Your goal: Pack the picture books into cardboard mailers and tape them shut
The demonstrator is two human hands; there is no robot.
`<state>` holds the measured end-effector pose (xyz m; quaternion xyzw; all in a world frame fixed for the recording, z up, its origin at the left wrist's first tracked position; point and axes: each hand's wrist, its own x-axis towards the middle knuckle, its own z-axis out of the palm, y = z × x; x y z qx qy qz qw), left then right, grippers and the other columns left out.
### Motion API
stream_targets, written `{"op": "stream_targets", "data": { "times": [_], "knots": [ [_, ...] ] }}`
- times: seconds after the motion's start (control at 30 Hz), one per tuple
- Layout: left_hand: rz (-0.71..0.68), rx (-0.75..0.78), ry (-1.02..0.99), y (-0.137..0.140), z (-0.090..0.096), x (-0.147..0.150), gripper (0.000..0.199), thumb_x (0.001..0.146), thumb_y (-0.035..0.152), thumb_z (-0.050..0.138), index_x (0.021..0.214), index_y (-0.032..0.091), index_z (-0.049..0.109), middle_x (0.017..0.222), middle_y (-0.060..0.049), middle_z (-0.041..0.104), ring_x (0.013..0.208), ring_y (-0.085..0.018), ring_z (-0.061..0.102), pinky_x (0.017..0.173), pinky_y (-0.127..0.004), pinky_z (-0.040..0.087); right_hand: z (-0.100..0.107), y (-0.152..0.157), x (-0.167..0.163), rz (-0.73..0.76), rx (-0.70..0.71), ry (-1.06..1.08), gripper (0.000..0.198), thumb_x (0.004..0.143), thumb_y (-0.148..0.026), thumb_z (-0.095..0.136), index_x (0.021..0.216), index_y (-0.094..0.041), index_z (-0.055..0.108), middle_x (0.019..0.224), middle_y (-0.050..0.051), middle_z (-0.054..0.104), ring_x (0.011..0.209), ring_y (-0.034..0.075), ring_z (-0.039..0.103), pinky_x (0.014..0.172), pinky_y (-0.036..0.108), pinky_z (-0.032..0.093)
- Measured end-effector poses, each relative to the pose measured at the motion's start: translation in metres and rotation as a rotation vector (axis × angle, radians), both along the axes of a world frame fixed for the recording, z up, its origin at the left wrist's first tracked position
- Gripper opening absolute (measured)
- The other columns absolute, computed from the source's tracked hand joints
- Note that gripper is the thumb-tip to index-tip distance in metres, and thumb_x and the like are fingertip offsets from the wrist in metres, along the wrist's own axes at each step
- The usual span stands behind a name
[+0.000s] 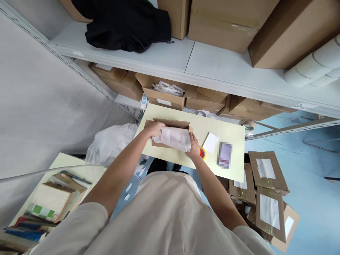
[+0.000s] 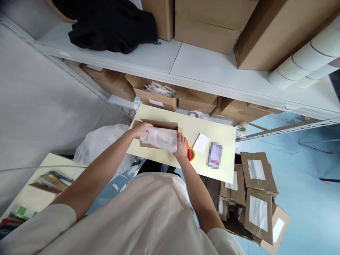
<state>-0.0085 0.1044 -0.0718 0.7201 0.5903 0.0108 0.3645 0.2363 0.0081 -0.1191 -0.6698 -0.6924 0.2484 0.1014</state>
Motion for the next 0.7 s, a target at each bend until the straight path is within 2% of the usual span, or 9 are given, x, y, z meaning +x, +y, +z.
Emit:
{"op": "stream_targets", "data": {
  "times": [0.13,0.2,0.3,0.37,0.43,0.47,0.53,0.63,0.7],
  "knots": [
    [-0.032,0.105,0.005,-0.006,-0.010,0.007,0.057,0.069,0.011,0.056,0.125,0.018,0.060,0.129,-0.011,0.062,0.120,-0.027,0.057,0.101,-0.034,0.045,0.004,0.003,-0.003,-0.059,-0.051,0.006,0.079,0.078,-0.032,0.058,0.147,-0.012,0.025,0.150,0.016,0.035,0.133,0.030,0.038,0.106,0.039,0.036],
    [-0.063,0.174,0.028,-0.017,-0.007,0.004,0.063,0.070,0.009,0.054,0.133,0.015,0.053,0.141,-0.012,0.052,0.132,-0.027,0.046,0.110,-0.036,0.037,0.005,0.003,-0.004,-0.084,-0.062,0.027,0.088,0.075,-0.037,0.063,0.148,-0.013,0.020,0.151,0.016,0.034,0.133,0.031,0.038,0.105,0.040,0.037],
    [-0.039,0.292,0.031,-0.044,0.001,-0.010,0.062,0.072,0.004,0.048,0.133,0.017,0.052,0.144,-0.011,0.047,0.137,-0.026,0.039,0.115,-0.041,0.031,0.004,0.002,-0.002,-0.062,-0.046,0.051,0.102,0.072,-0.041,0.068,0.151,-0.013,0.009,0.150,0.018,0.034,0.134,0.032,0.037,0.106,0.044,0.035],
    [0.129,0.415,0.026,-0.065,0.001,-0.022,0.059,0.074,0.007,0.050,0.132,0.018,0.051,0.146,-0.012,0.043,0.140,-0.028,0.034,0.116,-0.046,0.028,0.005,0.000,0.000,-0.039,-0.038,0.050,0.108,0.071,-0.043,0.069,0.152,-0.016,0.004,0.151,0.018,0.032,0.135,0.033,0.036,0.107,0.046,0.034],
    [0.460,0.502,0.021,-0.083,-0.008,-0.033,0.065,0.076,0.019,0.060,0.138,0.015,0.041,0.150,-0.019,0.033,0.144,-0.034,0.024,0.115,-0.051,0.028,0.010,-0.002,0.001,-0.029,-0.026,0.014,0.106,0.072,-0.044,0.069,0.152,-0.020,0.004,0.153,0.018,0.027,0.137,0.034,0.034,0.107,0.049,0.033],
    [0.614,0.480,-0.006,-0.089,-0.015,-0.037,0.076,0.074,0.026,0.065,0.142,0.012,0.034,0.151,-0.023,0.030,0.144,-0.036,0.022,0.114,-0.052,0.029,0.013,-0.003,0.001,-0.018,-0.013,-0.022,0.103,0.073,-0.043,0.069,0.152,-0.022,0.007,0.155,0.018,0.024,0.139,0.035,0.030,0.108,0.052,0.030],
    [0.814,0.332,-0.170,-0.095,-0.031,-0.042,0.089,0.073,0.034,0.070,0.145,0.011,0.023,0.148,-0.026,0.032,0.138,-0.036,0.035,0.107,-0.049,0.040,0.023,-0.004,-0.002,0.075,0.032,-0.108,0.089,0.076,-0.040,0.068,0.150,-0.027,0.020,0.157,0.015,0.020,0.142,0.038,0.022,0.109,0.061,0.022],
    [0.887,0.160,-0.465,-0.092,-0.048,-0.041,0.078,0.076,0.034,0.067,0.141,0.019,0.028,0.137,-0.020,0.049,0.119,-0.026,0.057,0.094,-0.040,0.052,0.038,0.001,-0.015,0.397,0.074,-0.170,0.059,0.084,-0.039,0.060,0.140,-0.028,0.044,0.152,0.011,0.033,0.142,0.035,0.024,0.111,0.066,0.007],
    [0.869,0.194,-0.568,-0.088,-0.050,-0.039,0.064,0.076,0.035,0.066,0.133,0.019,0.040,0.128,-0.016,0.057,0.113,-0.024,0.061,0.090,-0.038,0.053,0.046,0.009,-0.027,0.527,0.031,-0.195,0.046,0.090,-0.047,0.049,0.130,-0.025,0.056,0.140,0.013,0.050,0.134,0.033,0.037,0.113,0.063,0.006]
  ]
}}
